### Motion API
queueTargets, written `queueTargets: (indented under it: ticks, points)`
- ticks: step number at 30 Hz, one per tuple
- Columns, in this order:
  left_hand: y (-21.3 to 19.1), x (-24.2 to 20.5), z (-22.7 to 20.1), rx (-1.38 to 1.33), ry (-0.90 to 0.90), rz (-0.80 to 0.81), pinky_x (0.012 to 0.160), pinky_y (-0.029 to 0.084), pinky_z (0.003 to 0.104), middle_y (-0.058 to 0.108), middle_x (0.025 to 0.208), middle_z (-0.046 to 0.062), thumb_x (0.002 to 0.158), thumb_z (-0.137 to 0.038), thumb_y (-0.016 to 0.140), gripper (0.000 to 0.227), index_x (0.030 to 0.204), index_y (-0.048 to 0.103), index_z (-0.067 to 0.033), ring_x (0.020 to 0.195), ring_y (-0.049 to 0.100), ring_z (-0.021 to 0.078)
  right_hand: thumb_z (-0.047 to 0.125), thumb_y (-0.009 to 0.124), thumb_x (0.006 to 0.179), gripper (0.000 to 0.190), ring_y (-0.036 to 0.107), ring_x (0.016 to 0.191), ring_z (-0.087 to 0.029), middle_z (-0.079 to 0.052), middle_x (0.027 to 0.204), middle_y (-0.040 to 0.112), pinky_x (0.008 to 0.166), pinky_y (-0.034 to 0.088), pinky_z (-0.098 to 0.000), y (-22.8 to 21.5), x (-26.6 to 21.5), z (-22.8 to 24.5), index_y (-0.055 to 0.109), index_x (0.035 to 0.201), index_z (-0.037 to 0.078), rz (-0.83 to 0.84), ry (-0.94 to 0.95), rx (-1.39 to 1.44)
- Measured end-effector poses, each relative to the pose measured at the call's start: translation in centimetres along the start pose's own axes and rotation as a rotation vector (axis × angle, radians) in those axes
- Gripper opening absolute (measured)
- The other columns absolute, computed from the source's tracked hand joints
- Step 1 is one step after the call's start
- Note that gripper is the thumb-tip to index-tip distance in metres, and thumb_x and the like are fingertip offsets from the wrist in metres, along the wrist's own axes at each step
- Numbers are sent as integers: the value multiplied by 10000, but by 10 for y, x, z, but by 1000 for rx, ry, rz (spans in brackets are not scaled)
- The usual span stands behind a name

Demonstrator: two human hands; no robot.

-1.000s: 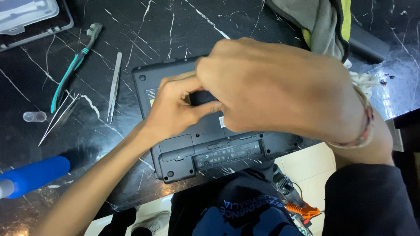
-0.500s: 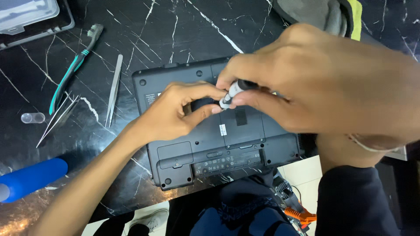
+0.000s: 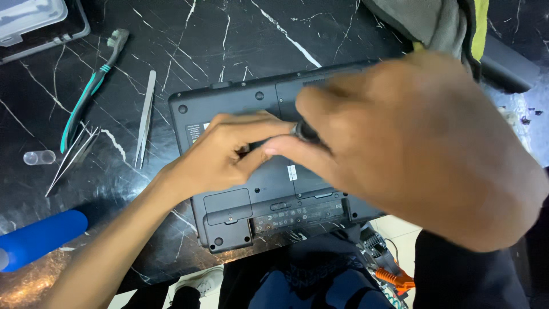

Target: The person uses a screwdriver to tighten screws on the bottom panel of a laptop. They repeatedly place screws into the screwdriver and secure them into the laptop casing, working across different screw holes on the device.

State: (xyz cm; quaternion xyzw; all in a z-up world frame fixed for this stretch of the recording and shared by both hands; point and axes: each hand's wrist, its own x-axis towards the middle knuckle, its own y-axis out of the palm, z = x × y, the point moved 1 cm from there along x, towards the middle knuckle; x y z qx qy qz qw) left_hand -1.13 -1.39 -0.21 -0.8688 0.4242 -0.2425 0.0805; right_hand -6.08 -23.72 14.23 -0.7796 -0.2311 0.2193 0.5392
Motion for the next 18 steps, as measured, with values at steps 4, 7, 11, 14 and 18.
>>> queueTargets:
  ticks: [4,7,11,14,18]
  points:
    - [-2,8,-17,-40,-13,28,723,477,325,688,936,47,927,217,586,382,1172,732,-37,836,601,210,809,691,1361,861,429,399,-107,87,489,462,412,342,-320,-2,0,15,638,741,215,-34,19,109]
    - [0,9,-18,1,5,-12,762,466,322,659,1017,72,995,-9,801,167,1117,688,-32,842,598,207,400,720,1326,631,383,456,-125,56,524,410,426,301,-354,-2,1,23,592,735,219,-96,42,198]
    - [0,2,-10,76,-98,-117,568,341,280,685,1010,19,1014,-5,675,207,1179,759,-97,772,485,167,953,616,1306,794,536,439,-97,96,632,562,389,402,-304,-6,2,13,614,1045,203,-42,80,5]
    - [0,1,-5,60,-92,-41,482,358,258,786,1075,36,1102,-118,738,178,1278,744,-99,695,528,143,963,599,1265,793,543,440,-95,105,658,543,386,421,-308,-6,-2,3,549,1133,182,8,51,18]
    - [0,3,-5,3,-60,102,723,416,356,596,879,47,1164,-76,620,295,1457,644,-48,762,499,220,913,622,1301,771,521,449,-142,80,589,496,419,403,-349,-2,-11,-5,552,1011,202,8,57,31]
